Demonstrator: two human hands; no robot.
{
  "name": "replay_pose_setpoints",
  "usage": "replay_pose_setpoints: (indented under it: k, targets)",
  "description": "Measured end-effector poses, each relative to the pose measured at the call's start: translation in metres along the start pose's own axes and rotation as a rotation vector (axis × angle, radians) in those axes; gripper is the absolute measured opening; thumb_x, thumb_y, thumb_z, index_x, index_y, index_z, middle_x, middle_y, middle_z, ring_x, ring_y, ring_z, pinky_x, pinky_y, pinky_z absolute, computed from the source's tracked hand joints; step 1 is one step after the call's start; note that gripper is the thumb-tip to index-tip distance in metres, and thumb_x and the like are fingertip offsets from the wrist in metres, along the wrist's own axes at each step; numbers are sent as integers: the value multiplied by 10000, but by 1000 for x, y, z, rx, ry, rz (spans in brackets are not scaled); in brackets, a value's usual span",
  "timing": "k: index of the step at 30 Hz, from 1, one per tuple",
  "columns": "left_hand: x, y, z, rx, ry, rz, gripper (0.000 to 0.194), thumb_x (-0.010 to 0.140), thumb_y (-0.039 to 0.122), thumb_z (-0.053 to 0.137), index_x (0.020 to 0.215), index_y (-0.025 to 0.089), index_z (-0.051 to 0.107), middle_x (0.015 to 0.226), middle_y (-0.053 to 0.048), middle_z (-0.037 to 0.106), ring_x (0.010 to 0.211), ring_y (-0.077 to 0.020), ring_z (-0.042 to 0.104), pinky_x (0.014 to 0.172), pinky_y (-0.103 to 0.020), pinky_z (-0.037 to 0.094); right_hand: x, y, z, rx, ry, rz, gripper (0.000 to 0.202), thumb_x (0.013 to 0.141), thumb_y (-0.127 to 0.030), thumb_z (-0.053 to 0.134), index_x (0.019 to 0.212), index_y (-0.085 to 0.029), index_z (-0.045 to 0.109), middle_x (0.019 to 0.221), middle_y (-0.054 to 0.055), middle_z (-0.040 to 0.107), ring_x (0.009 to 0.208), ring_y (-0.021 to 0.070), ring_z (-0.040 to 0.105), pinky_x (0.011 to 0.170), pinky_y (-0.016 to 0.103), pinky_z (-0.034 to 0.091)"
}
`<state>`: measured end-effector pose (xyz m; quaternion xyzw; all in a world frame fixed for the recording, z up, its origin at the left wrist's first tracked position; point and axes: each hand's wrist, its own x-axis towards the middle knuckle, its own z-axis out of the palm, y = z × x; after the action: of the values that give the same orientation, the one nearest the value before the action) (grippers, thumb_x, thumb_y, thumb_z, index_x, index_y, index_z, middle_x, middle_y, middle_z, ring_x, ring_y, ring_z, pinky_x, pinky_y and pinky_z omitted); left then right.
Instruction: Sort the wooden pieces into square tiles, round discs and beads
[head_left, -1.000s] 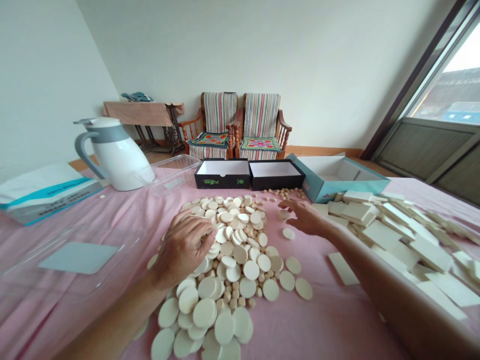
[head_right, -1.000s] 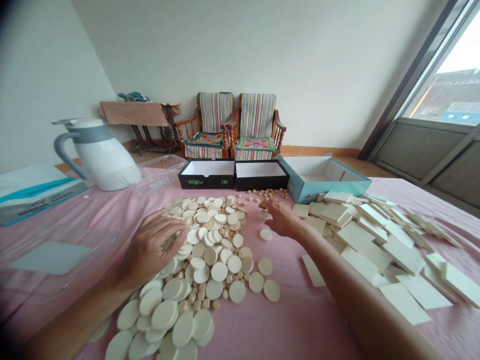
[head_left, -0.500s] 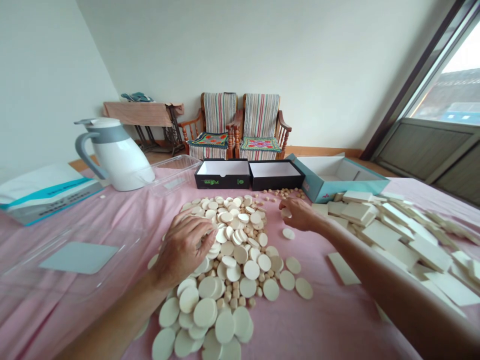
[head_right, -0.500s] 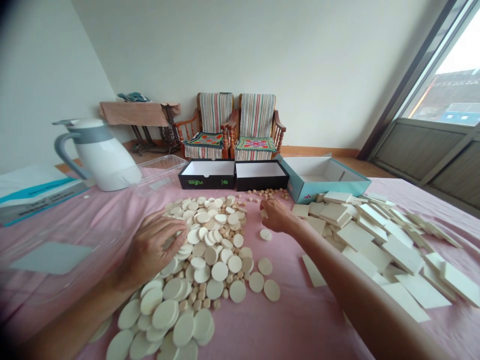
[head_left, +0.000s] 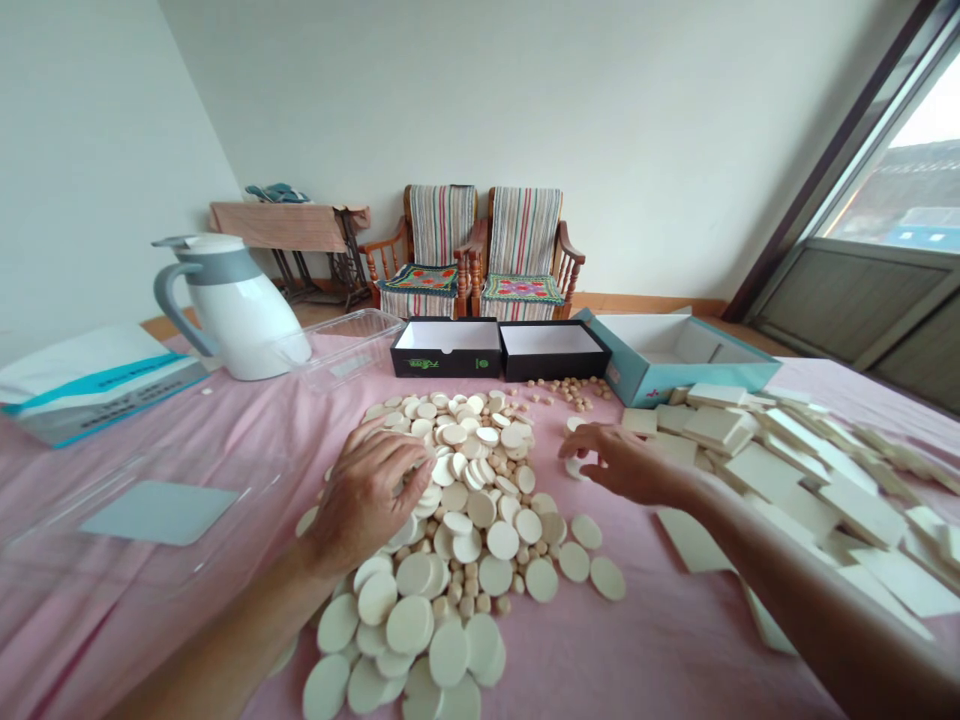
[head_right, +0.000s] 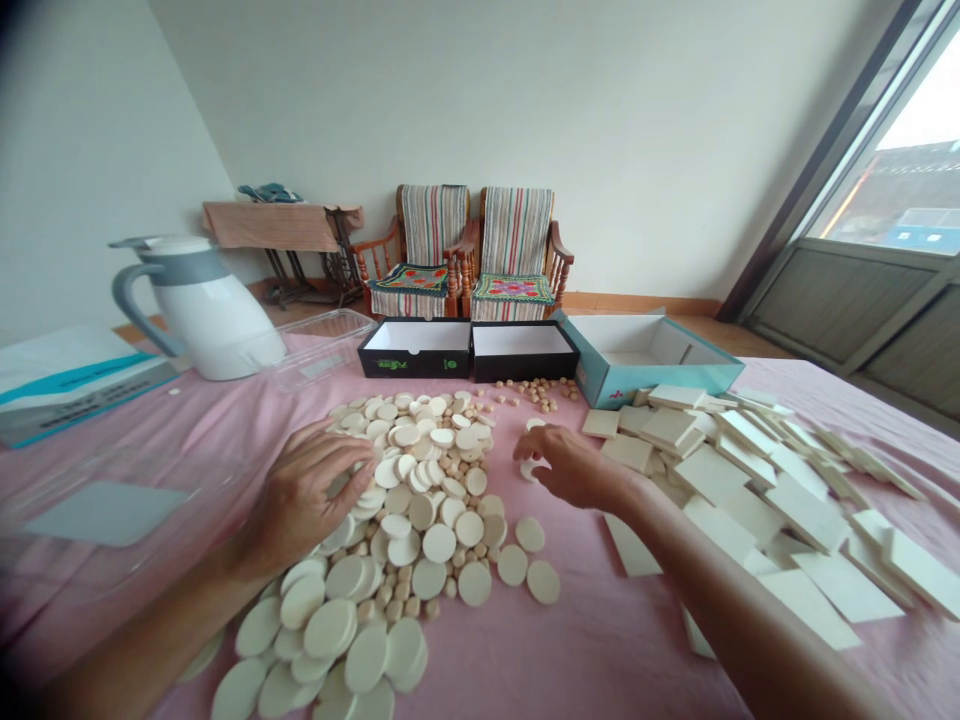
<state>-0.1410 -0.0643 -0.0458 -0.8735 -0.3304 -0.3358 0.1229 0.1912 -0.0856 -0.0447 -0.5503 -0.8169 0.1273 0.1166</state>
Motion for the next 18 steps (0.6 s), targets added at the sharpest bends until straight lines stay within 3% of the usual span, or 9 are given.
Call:
replay_pose_setpoints:
  k: [3, 7, 14, 18]
  targets:
    - [0, 0, 0, 0, 4, 6, 91, 867, 216, 538, 864, 205, 628, 881, -21, 702, 856, -187, 638, 968, -429, 415, -10, -11, 5, -48, -18, -24, 339, 720, -40, 549, 1002, -189, 663, 1075, 106, 644, 993, 218, 592, 860, 323, 448]
    - [0, -1, 1, -1, 7, 4, 89, 868, 212, 537, 872, 203, 626, 888, -24, 703, 860, -186, 639, 985, -433, 409, -11, -9, 11, -61, 12, -39, 313, 714, -44, 541, 973, -180, 653, 1035, 106, 630, 973, 209, 583, 848, 304, 441]
    - [0, -1, -1, 0, 11, 7, 91, 864, 210, 537, 869, 205, 628, 885, -21, 706, 856, -186, 644, 978, -433, 414, 9, 12, -5, -105, 313, 87, 171, 711, -116, 525, 846, -165, 618, 848, 75, 621, 793, 186, 556, 729, 276, 427]
    - [0, -1, -1, -7, 14, 3, 91, 859, 211, 540, 868, 207, 631, 888, -23, 706, 859, -188, 645, 965, -424, 421, 22, 23, -8, -107, 344, 97, 163, 743, -145, 513, 857, -175, 626, 854, 67, 640, 806, 184, 559, 747, 274, 424]
